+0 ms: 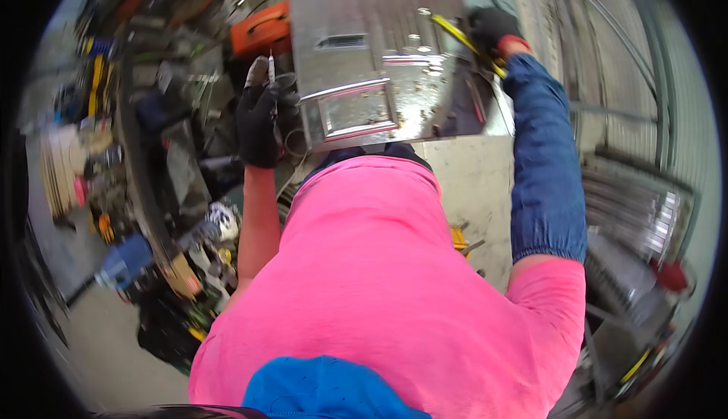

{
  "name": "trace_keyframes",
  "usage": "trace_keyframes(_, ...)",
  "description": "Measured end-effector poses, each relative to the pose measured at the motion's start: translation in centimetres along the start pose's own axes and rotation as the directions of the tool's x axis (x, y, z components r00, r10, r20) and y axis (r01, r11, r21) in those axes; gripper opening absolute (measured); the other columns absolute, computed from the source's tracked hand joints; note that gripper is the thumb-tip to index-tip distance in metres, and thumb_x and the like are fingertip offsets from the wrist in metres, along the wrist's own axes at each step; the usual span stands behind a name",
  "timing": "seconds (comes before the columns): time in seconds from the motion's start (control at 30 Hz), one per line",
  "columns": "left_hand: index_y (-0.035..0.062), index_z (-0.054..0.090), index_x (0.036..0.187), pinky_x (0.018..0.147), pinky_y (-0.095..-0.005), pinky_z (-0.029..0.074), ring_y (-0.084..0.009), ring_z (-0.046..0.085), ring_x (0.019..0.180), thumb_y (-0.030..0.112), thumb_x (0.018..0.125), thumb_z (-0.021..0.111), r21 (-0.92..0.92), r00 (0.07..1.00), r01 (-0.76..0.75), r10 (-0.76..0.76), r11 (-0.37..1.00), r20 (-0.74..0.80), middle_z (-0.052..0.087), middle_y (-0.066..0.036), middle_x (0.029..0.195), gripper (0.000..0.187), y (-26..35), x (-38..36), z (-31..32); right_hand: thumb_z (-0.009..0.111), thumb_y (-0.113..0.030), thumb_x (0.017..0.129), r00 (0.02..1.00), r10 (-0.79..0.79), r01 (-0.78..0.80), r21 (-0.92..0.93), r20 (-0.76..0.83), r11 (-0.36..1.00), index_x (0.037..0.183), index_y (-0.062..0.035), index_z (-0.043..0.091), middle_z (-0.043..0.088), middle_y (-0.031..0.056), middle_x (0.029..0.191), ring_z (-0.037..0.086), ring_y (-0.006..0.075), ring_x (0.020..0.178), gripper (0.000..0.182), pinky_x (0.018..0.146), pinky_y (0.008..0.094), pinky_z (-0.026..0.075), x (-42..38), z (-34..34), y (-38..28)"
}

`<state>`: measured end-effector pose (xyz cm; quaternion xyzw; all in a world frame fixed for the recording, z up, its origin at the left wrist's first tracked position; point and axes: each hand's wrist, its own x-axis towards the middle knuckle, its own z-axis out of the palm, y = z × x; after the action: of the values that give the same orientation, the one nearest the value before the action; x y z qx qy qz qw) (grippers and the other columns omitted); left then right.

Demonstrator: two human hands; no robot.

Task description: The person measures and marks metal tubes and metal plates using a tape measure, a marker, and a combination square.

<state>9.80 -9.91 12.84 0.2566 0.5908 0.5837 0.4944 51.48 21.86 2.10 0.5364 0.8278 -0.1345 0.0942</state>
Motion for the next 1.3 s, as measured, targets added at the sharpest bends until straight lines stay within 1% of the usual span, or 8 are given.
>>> trace_keyframes(0.3, 0.0058, 0.038, 0.164, 0.075, -0.0315, 0.060, -0.0181, 0.074, 0.090, 0.020, 0.107, 0.058, -0.141, 0.894, -0.202, 0.124, 0.969, -0.430, 0.073, -0.013, 0.127, 0.063, -3.3, -3.8, -11.5, 0.069, -0.026, 0.084, 0.990, -0.141, 0.138, 0.229, -0.003, 0.964, 0.117, -0.0097, 0.078, 0.079, 0.0193, 0.103, 0.077, 0.0374, 0.100, 0.038, 0.087, 0.0441, 0.059, -0.8, -0.5, 0.8)
trace_keyframes(0.7, 0.0079, 0.034, 0.167, 0.060, -0.0254, 0.051, -0.0087, 0.066, 0.074, 0.024, 0.105, 0.062, -0.179, 0.858, -0.139, 0.028, 0.974, -0.513, 0.074, -0.014, 0.121, 0.069, -4.0, -6.2, -13.3, 0.073, -0.025, 0.090, 0.949, 0.123, -0.026, 0.317, -0.289, 0.948, 0.107, -0.0064, 0.074, 0.078, 0.0147, 0.099, 0.076, 0.0305, 0.094, 0.025, 0.084, 0.0405, 0.057, -0.8, -0.1, 0.9)
trace_keyframes(0.77, 0.0035, 0.033, 0.166, 0.058, -0.0241, 0.050, -0.0066, 0.063, 0.067, 0.022, 0.107, 0.061, -0.149, 0.895, -0.134, 0.054, 0.980, -0.444, 0.076, -0.012, 0.112, 0.068, -3.8, -5.9, -13.2, 0.075, -0.018, 0.096, 0.859, 0.161, 0.134, 0.516, -0.486, 0.846, 0.107, -0.0047, 0.074, 0.076, 0.0037, 0.095, 0.068, 0.0129, 0.090, 0.017, 0.084, 0.0321, 0.054, 0.0, -0.5, 2.3)
trace_keyframes(0.9, 0.0023, 0.071, 0.130, 0.051, -0.0214, 0.041, -0.0028, 0.056, 0.058, 0.032, 0.108, 0.066, -0.069, 0.902, 0.075, -0.097, 0.995, -0.421, 0.073, -0.004, 0.085, 0.037, -3.1, -5.1, -12.1, 0.073, -0.011, 0.101, 0.744, 0.269, 0.486, 0.772, -0.611, 0.409, 0.113, -0.0034, 0.073, 0.075, 0.0055, 0.107, 0.070, 0.0157, 0.098, 0.014, 0.090, 0.0301, 0.055, -2.3, -5.3, -4.9)
trace_keyframes(0.97, 0.0052, 0.078, 0.109, 0.049, -0.0215, 0.037, -0.0017, 0.052, 0.055, 0.036, 0.107, 0.069, -0.115, 0.910, 0.110, -0.146, 0.987, -0.388, 0.067, 0.000, 0.075, 0.032, -3.4, -4.2, -10.6, 0.069, -0.016, 0.106, 0.844, 0.147, 0.494, 0.854, -0.516, 0.164, 0.124, -0.0055, 0.069, 0.074, 0.0052, 0.116, 0.070, 0.0174, 0.109, 0.021, 0.103, 0.0322, 0.053, -4.6, -5.5, -10.4)
trace_keyframes(1.17, 0.0016, 0.078, 0.113, 0.059, -0.0241, 0.046, -0.0066, 0.060, 0.064, 0.025, 0.106, 0.069, 0.253, 1.000, -0.017, 0.011, 0.967, 0.024, 0.072, -0.003, 0.082, 0.026, -5.1, -3.5, -4.0, 0.065, -0.024, 0.108, 0.967, -0.161, 0.146, 0.948, -0.197, -0.284, 0.135, -0.0046, 0.063, 0.073, 0.0078, 0.118, 0.070, 0.0154, 0.103, 0.033, 0.092, 0.0308, 0.056, -9.6, 1.1, -24.5)
trace_keyframes(1.2, -0.0012, 0.075, 0.109, 0.064, -0.0399, 0.051, -0.0252, 0.067, 0.067, 0.019, 0.099, 0.067, 0.438, 0.953, -0.303, 0.278, 0.846, 0.123, 0.070, -0.016, 0.077, 0.023, -3.1, -3.6, -1.9, 0.066, -0.025, 0.108, 0.977, -0.161, 0.073, 0.925, -0.142, -0.373, 0.137, -0.0052, 0.062, 0.073, 0.0076, 0.118, 0.070, 0.0156, 0.105, 0.035, 0.092, 0.0309, 0.057, -10.2, 1.7, -25.9)
trace_keyframes(1.3, 0.0006, 0.075, 0.109, 0.069, -0.0441, 0.052, -0.0375, 0.067, 0.073, 0.021, 0.099, 0.067, 0.515, 0.949, -0.314, 0.252, 0.798, 0.188, 0.070, -0.023, 0.082, 0.024, -2.9, -3.7, 0.1, 0.067, -0.023, 0.108, 0.989, -0.147, -0.097, 0.828, 0.018, -0.552, 0.141, -0.0073, 0.061, 0.074, 0.0068, 0.121, 0.072, 0.0165, 0.109, 0.037, 0.092, 0.0314, 0.058, -11.6, 1.4, -28.3)
